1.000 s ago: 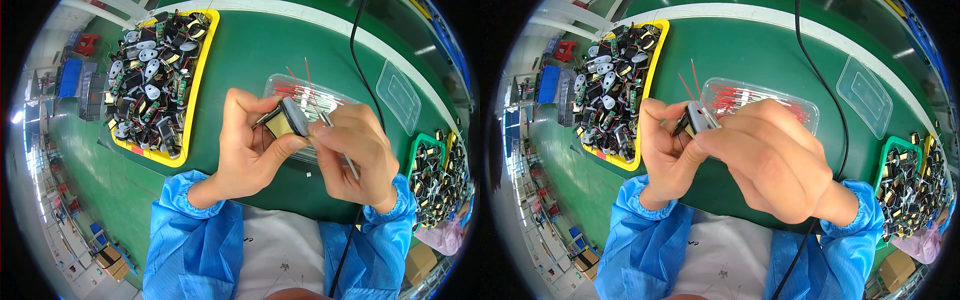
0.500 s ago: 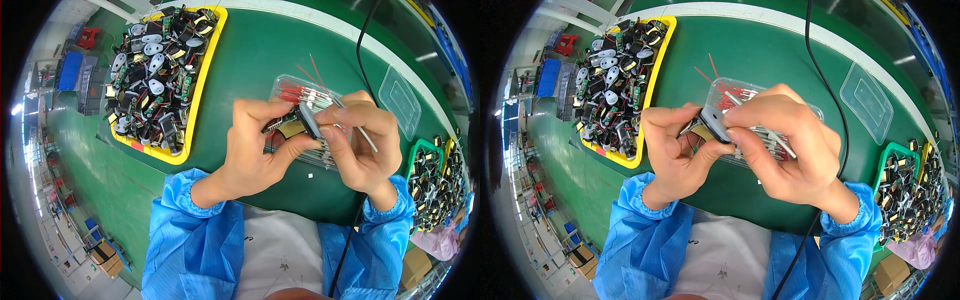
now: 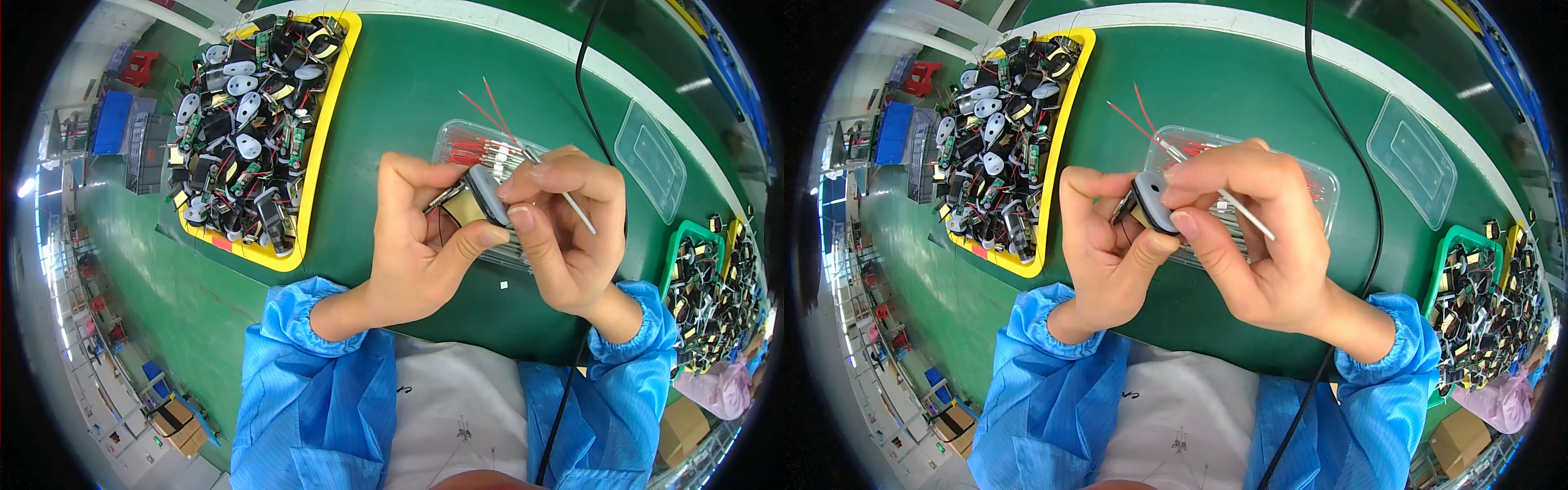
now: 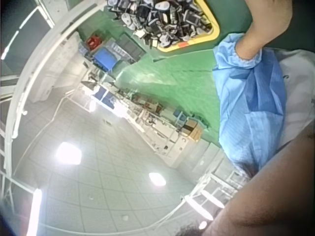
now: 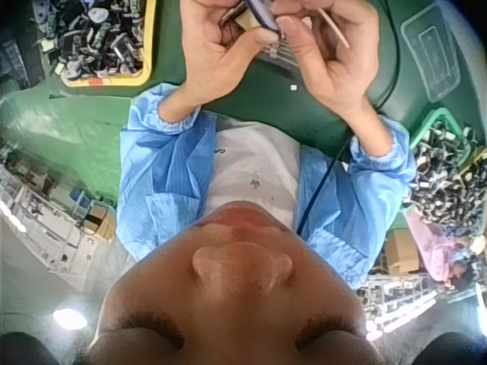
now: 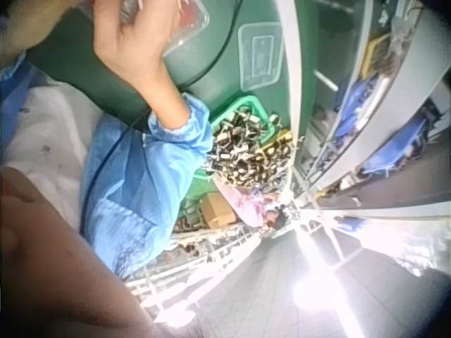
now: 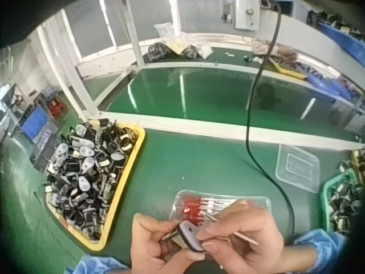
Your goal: The person picks up small electronic components from a yellow tray and uses a cotton swab to clean the surface of the device. They then insert a red wire into a port on the component and place the finished unit into a green tray. The process is repeated for multiple units.
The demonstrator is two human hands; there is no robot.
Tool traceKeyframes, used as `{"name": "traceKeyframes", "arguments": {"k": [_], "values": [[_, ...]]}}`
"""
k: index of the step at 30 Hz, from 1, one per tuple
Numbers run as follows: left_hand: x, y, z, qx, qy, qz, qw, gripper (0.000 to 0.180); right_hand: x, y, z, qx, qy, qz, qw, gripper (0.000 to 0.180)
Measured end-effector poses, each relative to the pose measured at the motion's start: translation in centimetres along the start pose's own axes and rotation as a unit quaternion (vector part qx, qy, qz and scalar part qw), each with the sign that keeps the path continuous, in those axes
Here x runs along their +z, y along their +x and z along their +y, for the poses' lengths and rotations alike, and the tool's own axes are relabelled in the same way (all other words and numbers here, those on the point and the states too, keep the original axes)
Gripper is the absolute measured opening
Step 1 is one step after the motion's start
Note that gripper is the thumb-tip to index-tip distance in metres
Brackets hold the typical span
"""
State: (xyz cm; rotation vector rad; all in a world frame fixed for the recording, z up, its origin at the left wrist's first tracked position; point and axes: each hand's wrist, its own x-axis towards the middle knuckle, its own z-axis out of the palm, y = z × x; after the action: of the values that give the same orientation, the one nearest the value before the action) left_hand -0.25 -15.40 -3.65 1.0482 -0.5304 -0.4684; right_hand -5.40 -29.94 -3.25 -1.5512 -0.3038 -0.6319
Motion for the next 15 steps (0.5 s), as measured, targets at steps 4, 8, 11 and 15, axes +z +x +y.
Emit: {"name": "traceKeyframes", "arguments": {"k": [4, 8, 11, 15], "values": [[-0.5, 0.3, 0.2, -0.086, -0.121, -0.042, 0.988, 0.041, -0.1, 0.5, -1.1, 0.096, 0.099, 0.011, 0.99, 0.042], [-1.0, 0.3, 0.1, -0.138, -0.153, -0.045, 0.978, 0.04, -0.2, 0.6, -0.2, 0.09, 0.123, 0.027, 0.988, 0.046], [-0.9, 0.4, -0.1, -0.138, -0.174, -0.045, 0.974, 0.04, -0.1, 0.3, 0.4, 0.051, 0.072, 0.016, 0.996, 0.047], [-0.9, 0.4, 0.3, -0.142, -0.153, -0.024, 0.978, 0.042, -0.4, 0.4, 0.4, 0.06, 0.017, -0.024, 0.998, 0.051]]}}
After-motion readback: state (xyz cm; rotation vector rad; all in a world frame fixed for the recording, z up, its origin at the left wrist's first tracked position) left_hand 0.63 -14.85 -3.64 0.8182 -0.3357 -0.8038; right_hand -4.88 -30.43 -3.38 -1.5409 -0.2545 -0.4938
